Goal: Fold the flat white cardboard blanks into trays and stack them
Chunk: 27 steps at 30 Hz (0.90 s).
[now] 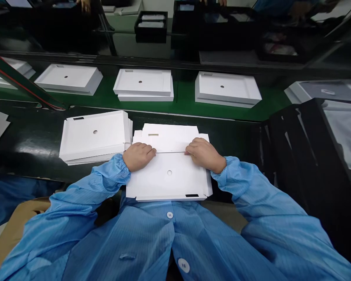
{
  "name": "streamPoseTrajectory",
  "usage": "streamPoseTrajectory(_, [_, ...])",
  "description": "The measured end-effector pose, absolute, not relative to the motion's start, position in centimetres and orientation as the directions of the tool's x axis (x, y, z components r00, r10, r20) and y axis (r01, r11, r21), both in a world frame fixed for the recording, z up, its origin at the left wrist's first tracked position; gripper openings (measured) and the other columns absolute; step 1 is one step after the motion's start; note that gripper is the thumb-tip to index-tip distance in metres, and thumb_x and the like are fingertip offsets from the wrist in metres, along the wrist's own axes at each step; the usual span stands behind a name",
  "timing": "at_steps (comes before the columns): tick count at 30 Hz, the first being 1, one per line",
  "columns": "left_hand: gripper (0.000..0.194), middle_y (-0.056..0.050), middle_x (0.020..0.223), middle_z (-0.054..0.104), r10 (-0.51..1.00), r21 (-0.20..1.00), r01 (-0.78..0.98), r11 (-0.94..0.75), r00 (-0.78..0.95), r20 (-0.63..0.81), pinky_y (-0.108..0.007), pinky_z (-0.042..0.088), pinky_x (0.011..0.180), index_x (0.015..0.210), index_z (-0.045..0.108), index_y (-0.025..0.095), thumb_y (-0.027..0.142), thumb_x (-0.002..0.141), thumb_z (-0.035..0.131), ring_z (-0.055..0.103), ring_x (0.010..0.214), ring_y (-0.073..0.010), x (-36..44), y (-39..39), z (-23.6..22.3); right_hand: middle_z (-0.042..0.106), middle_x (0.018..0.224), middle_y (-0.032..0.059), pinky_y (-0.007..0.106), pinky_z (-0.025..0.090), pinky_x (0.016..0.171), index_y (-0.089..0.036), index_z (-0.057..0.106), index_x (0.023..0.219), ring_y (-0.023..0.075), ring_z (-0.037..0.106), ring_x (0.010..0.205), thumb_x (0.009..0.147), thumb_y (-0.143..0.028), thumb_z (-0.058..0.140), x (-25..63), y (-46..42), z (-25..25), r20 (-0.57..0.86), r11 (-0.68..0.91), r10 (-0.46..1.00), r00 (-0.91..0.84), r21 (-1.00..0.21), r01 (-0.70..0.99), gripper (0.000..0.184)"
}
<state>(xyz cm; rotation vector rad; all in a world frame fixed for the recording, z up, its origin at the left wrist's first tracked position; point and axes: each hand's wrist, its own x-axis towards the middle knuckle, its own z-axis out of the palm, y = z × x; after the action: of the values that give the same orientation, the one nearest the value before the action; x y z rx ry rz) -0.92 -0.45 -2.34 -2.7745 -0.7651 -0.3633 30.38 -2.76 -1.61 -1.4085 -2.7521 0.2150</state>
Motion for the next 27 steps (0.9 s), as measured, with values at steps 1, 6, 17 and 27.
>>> streamPoseTrajectory(1, [0.023, -0.006, 0.072, 0.064, 0.462, -0.165, 0.522, -0.837, 0.834, 0.301, -0.033, 0.04, 0.064, 0.095, 0.072, 0.015, 0.019, 0.099, 0.049, 0.059, 0.069, -0.0177, -0.9, -0.4, -2.4, 0.074, 0.086, 0.0098, 0.034, 0.036, 0.084, -0.016, 0.073, 0.082, 0.0237, 0.058, 0.089, 0.097, -0.017, 0.053, 30.3, -2.9, -1.4, -0.049, 0.573, 0.811, -0.583, -0.132, 0.808, 0.025])
streamPoseTrajectory(6, [0.024, -0.006, 0.071, 0.065, 0.453, -0.149, 0.514, -0.845, 0.836, 0.31, -0.033, 0.041, 0.064, 0.092, 0.072, 0.014, 0.019, 0.099, 0.049, 0.06, 0.068, -0.0181, -0.3, -0.4, -2.7, 0.074, 0.092, 0.0121, 0.036, 0.035, 0.087, -0.015, 0.074, 0.092, 0.0254, 0.06, 0.094, 0.102, -0.036, 0.052, 28.0, -3.1, -0.3, -0.104, 0.596, 0.792, -0.601, -0.08, 0.799, 0.032])
streamPoseTrajectory(17, [0.027, -0.006, 0.083, 0.072, 0.546, -0.006, 0.574, -0.819, 0.781, 0.305, -0.032, 0.049, 0.07, 0.103, 0.074, 0.018, 0.036, 0.101, 0.053, 0.066, 0.076, -0.0179, -2.0, -0.5, -2.4, 0.076, 0.089, 0.0127, 0.036, 0.036, 0.078, -0.015, 0.076, 0.096, 0.0239, 0.063, 0.088, 0.104, -0.027, 0.042, 23.4, -2.3, -0.8, -0.026, 0.648, 0.757, -0.652, -0.094, 0.756, 0.036])
streamPoseTrajectory(27, [0.024, -0.009, 0.084, 0.071, 0.563, -0.047, 0.589, -0.807, 0.791, 0.24, -0.036, 0.048, 0.076, 0.097, 0.073, 0.017, 0.017, 0.097, 0.049, 0.064, 0.081, -0.0203, -2.6, -1.0, -3.1, 0.076, 0.087, 0.0144, 0.037, 0.037, 0.079, -0.014, 0.077, 0.1, 0.0249, 0.065, 0.087, 0.103, -0.024, 0.04, 23.5, -3.0, -1.7, -0.029, 0.665, 0.742, -0.67, -0.09, 0.741, 0.039])
